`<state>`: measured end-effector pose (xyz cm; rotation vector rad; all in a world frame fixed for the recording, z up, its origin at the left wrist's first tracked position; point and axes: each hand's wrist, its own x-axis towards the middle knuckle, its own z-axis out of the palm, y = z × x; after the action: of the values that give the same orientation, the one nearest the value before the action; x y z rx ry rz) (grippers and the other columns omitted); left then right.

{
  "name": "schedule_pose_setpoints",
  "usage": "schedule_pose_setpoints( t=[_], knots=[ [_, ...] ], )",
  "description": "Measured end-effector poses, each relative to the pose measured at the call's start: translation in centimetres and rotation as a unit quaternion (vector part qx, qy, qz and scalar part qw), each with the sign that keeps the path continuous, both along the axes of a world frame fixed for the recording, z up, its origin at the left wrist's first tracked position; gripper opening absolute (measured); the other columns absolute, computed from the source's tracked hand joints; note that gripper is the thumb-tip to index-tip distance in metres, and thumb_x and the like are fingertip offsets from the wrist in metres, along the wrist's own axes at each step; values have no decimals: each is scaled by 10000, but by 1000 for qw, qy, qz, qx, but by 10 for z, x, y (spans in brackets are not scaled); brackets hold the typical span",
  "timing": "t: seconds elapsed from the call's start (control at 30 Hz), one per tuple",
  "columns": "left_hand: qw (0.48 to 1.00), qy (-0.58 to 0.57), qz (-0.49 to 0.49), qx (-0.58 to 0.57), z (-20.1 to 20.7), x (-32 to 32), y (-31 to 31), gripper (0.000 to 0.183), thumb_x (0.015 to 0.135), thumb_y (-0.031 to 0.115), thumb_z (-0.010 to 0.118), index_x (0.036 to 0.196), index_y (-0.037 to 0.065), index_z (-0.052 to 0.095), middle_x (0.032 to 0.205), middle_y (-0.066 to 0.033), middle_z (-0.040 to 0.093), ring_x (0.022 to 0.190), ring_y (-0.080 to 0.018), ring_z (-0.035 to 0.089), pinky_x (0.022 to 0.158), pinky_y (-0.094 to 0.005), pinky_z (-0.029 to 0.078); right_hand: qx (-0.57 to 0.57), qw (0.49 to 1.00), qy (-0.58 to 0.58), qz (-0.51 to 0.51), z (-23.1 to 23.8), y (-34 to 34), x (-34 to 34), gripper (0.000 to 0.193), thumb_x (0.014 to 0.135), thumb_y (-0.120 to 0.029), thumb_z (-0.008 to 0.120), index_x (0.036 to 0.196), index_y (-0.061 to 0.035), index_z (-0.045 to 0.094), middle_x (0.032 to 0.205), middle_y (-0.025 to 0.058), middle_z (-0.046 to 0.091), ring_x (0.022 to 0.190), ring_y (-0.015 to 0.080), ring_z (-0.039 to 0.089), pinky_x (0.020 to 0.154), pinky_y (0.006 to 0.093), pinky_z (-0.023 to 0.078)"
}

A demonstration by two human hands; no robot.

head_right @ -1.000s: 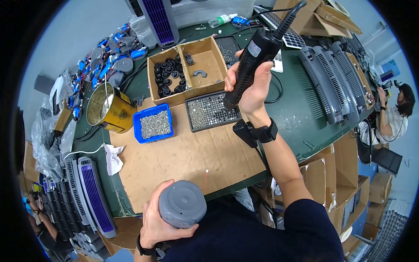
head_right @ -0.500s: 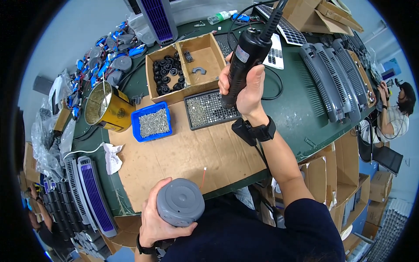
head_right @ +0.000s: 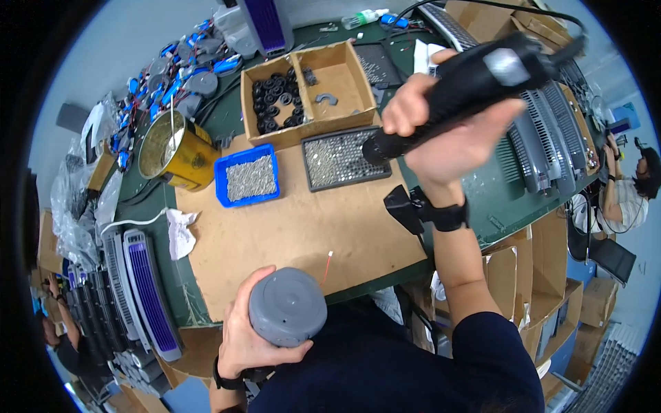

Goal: The person assembles a portable fan by inserting a cylindrical blade and rubber grommet into the housing, then connecting a battery pack to the internal wires. They snap a purple grille onto the casing and secure the entire assembly by driving screws with a power screwdriver.

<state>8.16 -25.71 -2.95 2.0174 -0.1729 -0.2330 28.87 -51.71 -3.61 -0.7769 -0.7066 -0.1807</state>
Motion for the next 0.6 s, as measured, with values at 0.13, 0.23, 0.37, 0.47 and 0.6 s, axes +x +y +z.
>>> schedule_pose_setpoints(
  t=[0.13, 0.23, 0.37, 0.47, 0.6],
  knots=[
    [1000, 0, 0, 0, 2, 1, -1, 922, 572, 223, 883, 1365, 63, 442, 1105, -161, 683, 998, -334, 691, 859, -399, 556, 93, 984, 49, 144, 41, 12, -39, 622, 945, -567, 495, 1217, -11, 436, 691, -15, 469, 561, 113, 460, 568, 273, 412],
    [1000, -14, -5, -6, -3, 0, -1, 927, 566, 227, 874, 1370, 72, 439, 1113, -159, 680, 998, -344, 687, 856, -392, 558, 130, 959, 99, 232, 54, 31, -61, 440, 1008, -430, 418, 1184, -26, 407, 660, 5, 502, 511, 141, 509, 505, 275, 460],
    [1000, -21, -11, -9, -4, -4, -1, 934, 563, 234, 865, 1377, 84, 431, 1122, -156, 677, 991, -337, 689, 849, -387, 560, 99, 947, 122, 280, 51, 52, -74, 469, 1025, -481, 342, 1230, -63, 401, 665, 7, 526, 514, 133, 521, 482, 272, 473],
    [1000, -23, -12, -8, -4, -6, -1, 933, 566, 234, 860, 1379, 87, 427, 1121, -151, 678, 986, -332, 691, 848, -389, 560, 86, 951, 127, 269, 53, 59, -81, 512, 1018, -517, 335, 1256, -69, 396, 646, -10, 519, 492, 114, 514, 470, 263, 474],
    [1000, -27, -9, -7, -3, -9, 0, 933, 567, 230, 855, 1382, 88, 424, 1116, -148, 680, 983, -331, 692, 846, -389, 561, 82, 956, 137, 247, 60, 64, -88, 549, 1007, -563, 334, 1261, -81, 397, 599, -35, 502, 439, 90, 489, 423, 246, 457]
  ],
)
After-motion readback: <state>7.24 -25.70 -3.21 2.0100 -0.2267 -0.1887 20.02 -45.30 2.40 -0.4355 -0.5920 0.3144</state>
